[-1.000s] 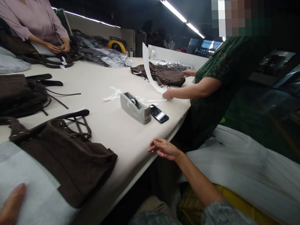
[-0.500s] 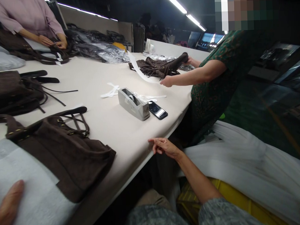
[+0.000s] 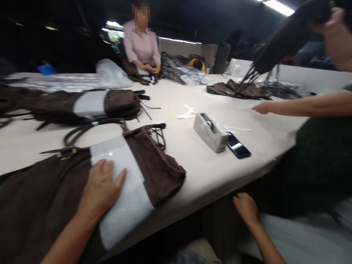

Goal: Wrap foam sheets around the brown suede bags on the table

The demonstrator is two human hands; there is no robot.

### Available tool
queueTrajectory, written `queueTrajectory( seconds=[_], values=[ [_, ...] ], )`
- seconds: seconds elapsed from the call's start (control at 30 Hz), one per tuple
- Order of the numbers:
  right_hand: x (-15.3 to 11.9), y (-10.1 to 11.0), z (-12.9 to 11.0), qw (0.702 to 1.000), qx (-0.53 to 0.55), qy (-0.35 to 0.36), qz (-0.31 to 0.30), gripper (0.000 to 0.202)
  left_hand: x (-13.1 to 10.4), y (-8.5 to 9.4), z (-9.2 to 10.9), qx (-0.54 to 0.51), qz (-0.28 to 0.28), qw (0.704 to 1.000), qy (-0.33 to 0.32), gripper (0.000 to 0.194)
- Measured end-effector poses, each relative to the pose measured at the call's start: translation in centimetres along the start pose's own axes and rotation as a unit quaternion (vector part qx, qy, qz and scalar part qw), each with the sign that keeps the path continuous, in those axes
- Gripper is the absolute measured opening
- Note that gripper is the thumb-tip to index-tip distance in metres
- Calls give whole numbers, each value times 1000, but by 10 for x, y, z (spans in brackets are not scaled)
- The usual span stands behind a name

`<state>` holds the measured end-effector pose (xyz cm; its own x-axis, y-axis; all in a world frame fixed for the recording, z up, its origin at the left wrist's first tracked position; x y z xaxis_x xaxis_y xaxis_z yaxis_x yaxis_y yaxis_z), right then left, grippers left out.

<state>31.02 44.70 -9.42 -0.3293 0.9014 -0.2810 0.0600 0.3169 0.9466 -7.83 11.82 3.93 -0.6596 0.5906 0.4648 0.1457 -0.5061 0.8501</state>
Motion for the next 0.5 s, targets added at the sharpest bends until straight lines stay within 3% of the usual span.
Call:
queueTrajectory(
  seconds=[0.03, 0.1, 0.23, 0.3, 0.4, 0.5],
  values=[
    [6, -5, 9, 998, -43, 10, 36, 31, -2, 2, 0, 7, -3, 1000, 6, 53],
    [22, -32, 26, 994, -91, 37, 43, 29, -2, 3, 0, 14, -2, 1000, 27, 51],
    [34, -99, 44, 992, -63, 91, -57, 20, 0, 3, 3, 23, 2, 998, 51, 52],
    [26, -108, 39, 991, -39, 116, -58, 19, -1, 4, 5, 22, -2, 999, 48, 53],
    [4, -75, 17, 990, -33, 135, 22, 20, -1, 4, 6, 11, -1, 1000, 28, 51],
    [-17, -5, -10, 984, 5, 140, 106, 24, 0, -1, -4, -44, 12, 999, 13, 44]
  ],
)
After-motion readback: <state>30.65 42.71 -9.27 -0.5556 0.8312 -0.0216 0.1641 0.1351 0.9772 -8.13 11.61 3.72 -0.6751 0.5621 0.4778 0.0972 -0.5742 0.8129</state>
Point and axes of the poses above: each hand's wrist, its own x-axis towards the middle knuckle, its own y-axis out of the back of the hand, z = x × y, the point moved 6 cm from there along x, towards the middle knuckle, and after that the axes turned 9 degrees about -x, right-handed, at the moved point
